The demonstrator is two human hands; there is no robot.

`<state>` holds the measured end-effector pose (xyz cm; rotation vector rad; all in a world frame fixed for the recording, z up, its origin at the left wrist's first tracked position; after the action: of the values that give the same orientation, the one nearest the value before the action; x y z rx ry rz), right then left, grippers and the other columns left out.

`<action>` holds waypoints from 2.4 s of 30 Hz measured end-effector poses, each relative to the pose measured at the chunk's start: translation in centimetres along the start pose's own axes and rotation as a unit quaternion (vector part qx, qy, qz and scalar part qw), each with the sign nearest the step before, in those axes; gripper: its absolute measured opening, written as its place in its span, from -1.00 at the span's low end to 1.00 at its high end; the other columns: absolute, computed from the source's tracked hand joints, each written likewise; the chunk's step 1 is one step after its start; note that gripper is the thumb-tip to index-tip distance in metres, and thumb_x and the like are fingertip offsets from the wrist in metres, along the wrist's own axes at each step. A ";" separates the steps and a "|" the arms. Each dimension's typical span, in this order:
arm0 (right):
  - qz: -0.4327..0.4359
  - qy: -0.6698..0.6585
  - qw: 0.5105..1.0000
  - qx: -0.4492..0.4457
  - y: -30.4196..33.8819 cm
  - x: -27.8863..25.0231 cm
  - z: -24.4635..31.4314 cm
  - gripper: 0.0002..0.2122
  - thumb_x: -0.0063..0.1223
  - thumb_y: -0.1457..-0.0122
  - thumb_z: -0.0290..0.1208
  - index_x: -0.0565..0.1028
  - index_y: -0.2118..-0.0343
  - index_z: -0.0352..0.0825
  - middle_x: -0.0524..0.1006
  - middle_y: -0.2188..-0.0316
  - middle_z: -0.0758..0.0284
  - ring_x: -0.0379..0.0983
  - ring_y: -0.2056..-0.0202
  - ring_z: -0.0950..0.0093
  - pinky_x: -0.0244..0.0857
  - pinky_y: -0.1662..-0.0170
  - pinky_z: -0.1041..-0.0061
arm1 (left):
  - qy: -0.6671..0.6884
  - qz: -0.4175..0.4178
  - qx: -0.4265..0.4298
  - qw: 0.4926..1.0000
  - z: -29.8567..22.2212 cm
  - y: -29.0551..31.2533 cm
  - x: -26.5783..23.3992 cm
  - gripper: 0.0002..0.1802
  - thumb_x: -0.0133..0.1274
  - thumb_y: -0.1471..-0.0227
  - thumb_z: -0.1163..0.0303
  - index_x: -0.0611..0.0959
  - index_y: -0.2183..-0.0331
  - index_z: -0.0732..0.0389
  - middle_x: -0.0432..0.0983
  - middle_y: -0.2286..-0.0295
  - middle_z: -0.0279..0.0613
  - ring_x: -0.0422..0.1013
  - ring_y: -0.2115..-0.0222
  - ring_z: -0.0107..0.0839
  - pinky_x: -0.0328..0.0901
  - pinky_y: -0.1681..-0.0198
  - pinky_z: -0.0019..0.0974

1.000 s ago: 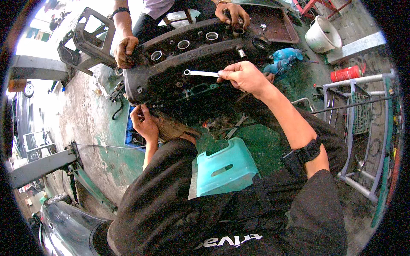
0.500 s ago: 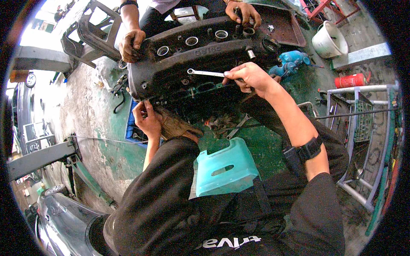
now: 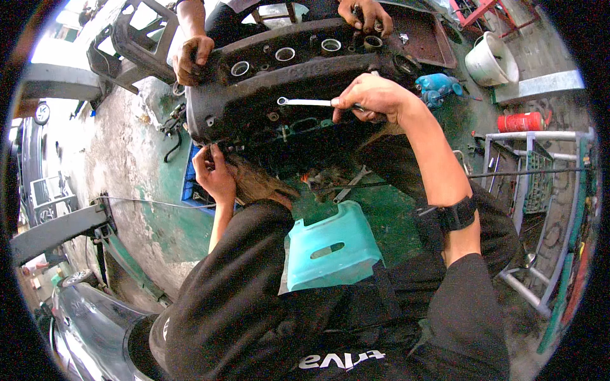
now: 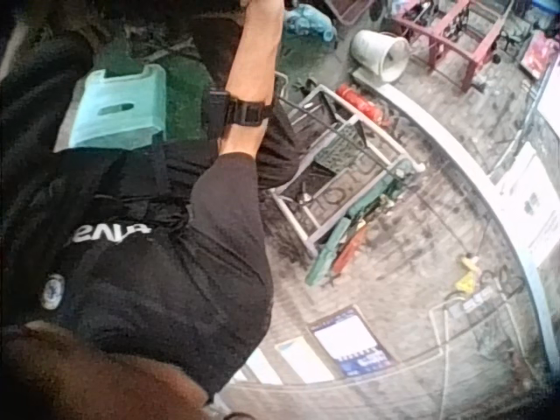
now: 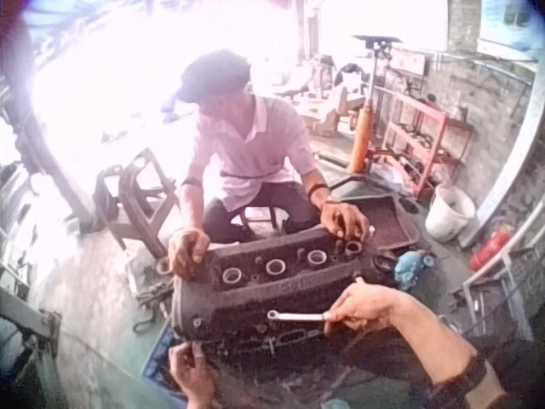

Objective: The person uses a wrench to tighten bolts on a car engine block while another person assists by holding the block steady. The camera wearer repeatedly positions the wrench and turns it to secure fasteners on the engine's surface.

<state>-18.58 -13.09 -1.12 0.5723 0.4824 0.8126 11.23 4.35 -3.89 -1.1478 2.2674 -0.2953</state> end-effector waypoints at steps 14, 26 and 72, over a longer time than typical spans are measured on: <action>0.016 -0.500 0.866 -0.001 -1.9 19.1 1.2 -0.73 -0.12 -0.26 -0.30 0.47 0.43 -0.43 0.56 0.54 0.15 0.45 0.68 0.35 0.32 0.62 0.45 | -0.050 0.010 0.078 0.996 0.1 0.4 0.4 -0.82 0.14 0.00 0.45 0.56 0.34 0.34 0.38 0.47 -0.23 0.26 0.52 -0.46 0.19 0.46 -0.40; 0.154 -0.689 0.706 -0.052 -3.1 20.6 6.4 -0.70 -0.26 -0.32 -0.18 0.44 0.33 -0.31 0.57 0.28 0.21 0.49 0.42 0.44 0.38 0.34 0.46 | 0.035 -0.001 0.073 0.997 -0.2 0.3 0.1 -0.85 0.08 -0.02 0.48 0.54 0.33 0.35 0.38 0.47 -0.17 0.31 0.47 -0.34 0.21 0.43 -0.33; -0.083 0.037 0.996 -0.025 -0.4 -0.8 -0.4 -0.73 0.09 -0.14 -0.18 0.62 0.46 -0.30 0.23 0.79 0.58 0.05 0.76 0.73 -0.07 0.72 0.62 | -0.003 0.006 -0.009 1.000 0.2 0.0 -0.1 -0.78 0.16 -0.02 0.35 0.58 0.34 0.31 0.43 0.47 -0.25 0.27 0.50 -0.43 0.21 0.42 -0.38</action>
<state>-19.09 -13.81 -1.55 0.4500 0.5690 0.6871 11.41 4.42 -3.99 -1.1416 2.2750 -0.2655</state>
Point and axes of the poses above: each hand's wrist, its own y-axis away from the middle knuckle, its own x-axis out of the palm, z = x × y, the point moved 9 cm from there along -y, towards the middle knuckle
